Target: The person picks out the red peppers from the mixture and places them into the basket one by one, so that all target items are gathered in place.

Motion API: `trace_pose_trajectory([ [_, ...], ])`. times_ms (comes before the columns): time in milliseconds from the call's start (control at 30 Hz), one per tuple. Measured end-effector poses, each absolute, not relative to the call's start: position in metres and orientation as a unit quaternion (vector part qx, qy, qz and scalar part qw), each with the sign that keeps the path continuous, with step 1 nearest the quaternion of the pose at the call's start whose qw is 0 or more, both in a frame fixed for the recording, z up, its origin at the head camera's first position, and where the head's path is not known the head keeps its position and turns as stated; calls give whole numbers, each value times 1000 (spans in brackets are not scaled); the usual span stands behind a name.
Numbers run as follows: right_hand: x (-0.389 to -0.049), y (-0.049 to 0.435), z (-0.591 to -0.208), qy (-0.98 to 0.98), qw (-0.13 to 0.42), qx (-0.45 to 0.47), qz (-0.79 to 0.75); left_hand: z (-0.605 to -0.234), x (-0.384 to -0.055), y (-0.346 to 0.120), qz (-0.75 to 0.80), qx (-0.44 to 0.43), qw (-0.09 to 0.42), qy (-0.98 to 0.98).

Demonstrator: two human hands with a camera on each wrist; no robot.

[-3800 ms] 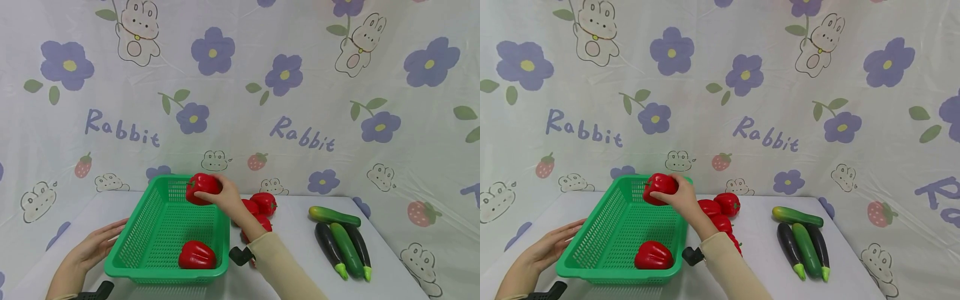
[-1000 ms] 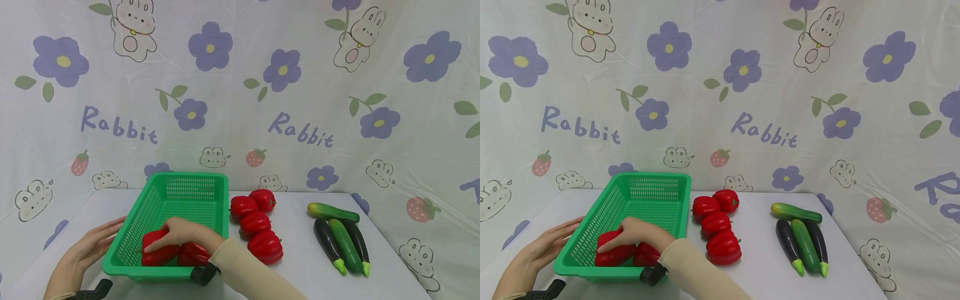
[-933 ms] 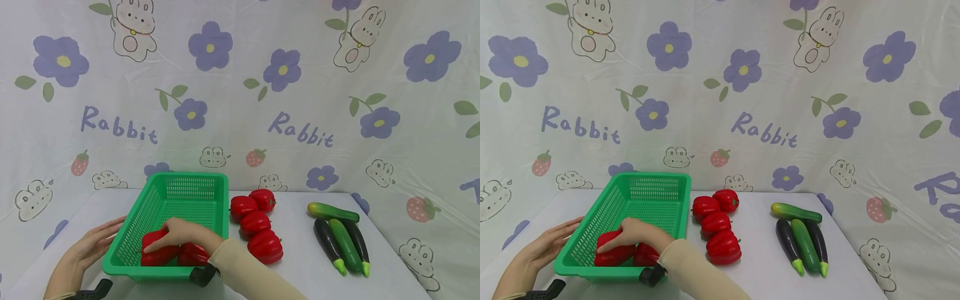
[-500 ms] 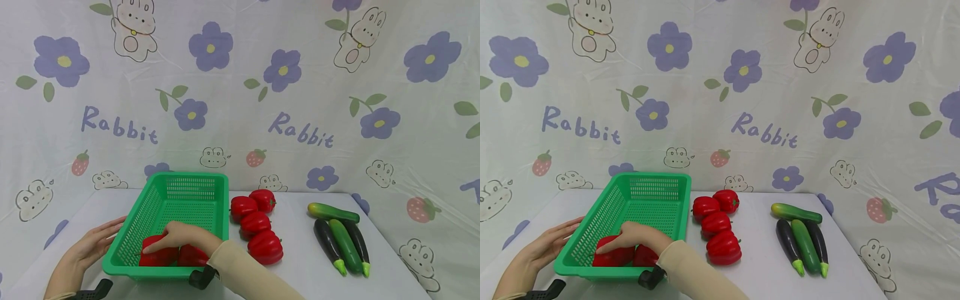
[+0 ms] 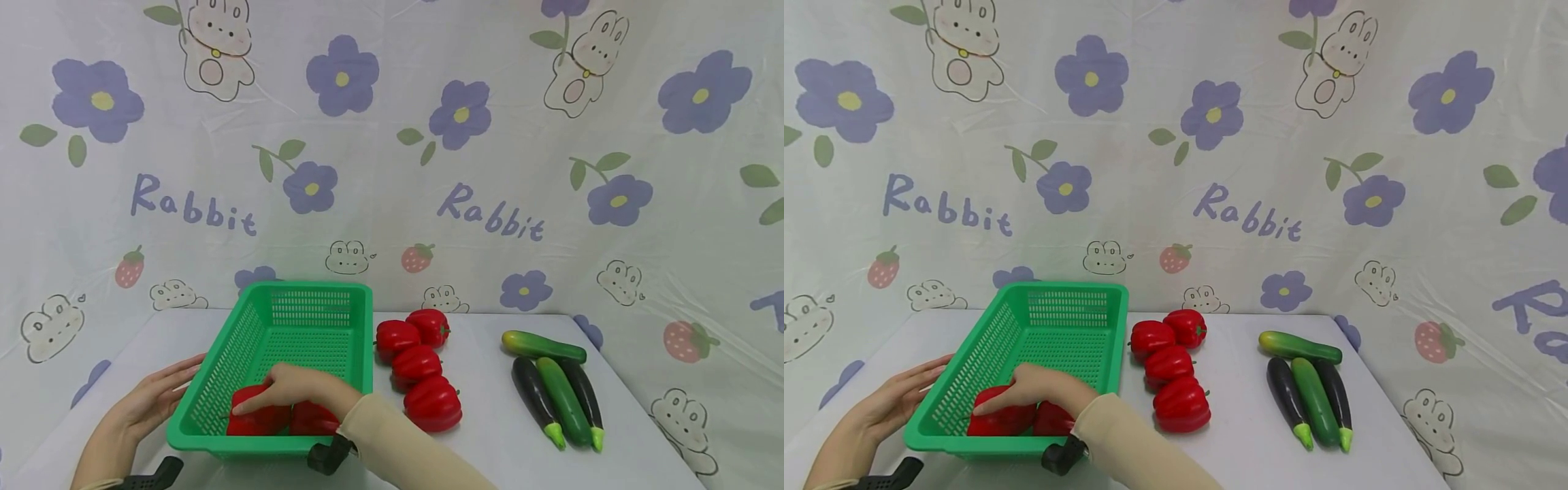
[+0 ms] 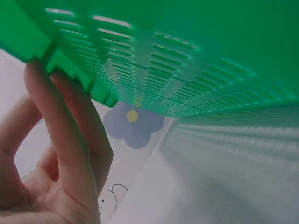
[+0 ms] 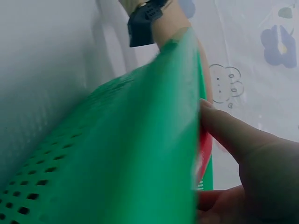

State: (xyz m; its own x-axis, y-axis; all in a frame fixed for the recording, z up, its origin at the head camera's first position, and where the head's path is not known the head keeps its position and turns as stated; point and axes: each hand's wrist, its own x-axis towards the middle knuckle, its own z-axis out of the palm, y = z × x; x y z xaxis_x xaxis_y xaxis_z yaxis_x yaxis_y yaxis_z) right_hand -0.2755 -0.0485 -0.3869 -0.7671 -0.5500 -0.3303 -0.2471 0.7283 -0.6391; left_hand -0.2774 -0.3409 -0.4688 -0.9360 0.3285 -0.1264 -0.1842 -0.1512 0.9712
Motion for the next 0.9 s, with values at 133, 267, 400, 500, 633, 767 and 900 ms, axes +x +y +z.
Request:
trace_pose_trajectory([
  [133,-275,-51,-391,900,246,-218,-287,-468,-277,-340,755,58,168,631],
  [267,-274,-50,-393,898,244,-230,-283,-469,-277,-340,759,58,165,627],
  [400,-273,-48,-393,892,249,-254,-279,-469,-276,-339,755,52,162,633],
  [500,-273,-48,-393,890,253,-261,-275,-469,-276,-339,751,49,163,638],
  [633,-273,-48,-393,887,258,-272,-271,-468,-276,-339,751,48,165,638],
  [767,-273,-49,-393,882,259,-287,-269,-468,-277,-340,752,46,164,636],
  [900,-274,-50,-394,880,260,-287,-274,-468,-278,-340,754,41,162,635],
])
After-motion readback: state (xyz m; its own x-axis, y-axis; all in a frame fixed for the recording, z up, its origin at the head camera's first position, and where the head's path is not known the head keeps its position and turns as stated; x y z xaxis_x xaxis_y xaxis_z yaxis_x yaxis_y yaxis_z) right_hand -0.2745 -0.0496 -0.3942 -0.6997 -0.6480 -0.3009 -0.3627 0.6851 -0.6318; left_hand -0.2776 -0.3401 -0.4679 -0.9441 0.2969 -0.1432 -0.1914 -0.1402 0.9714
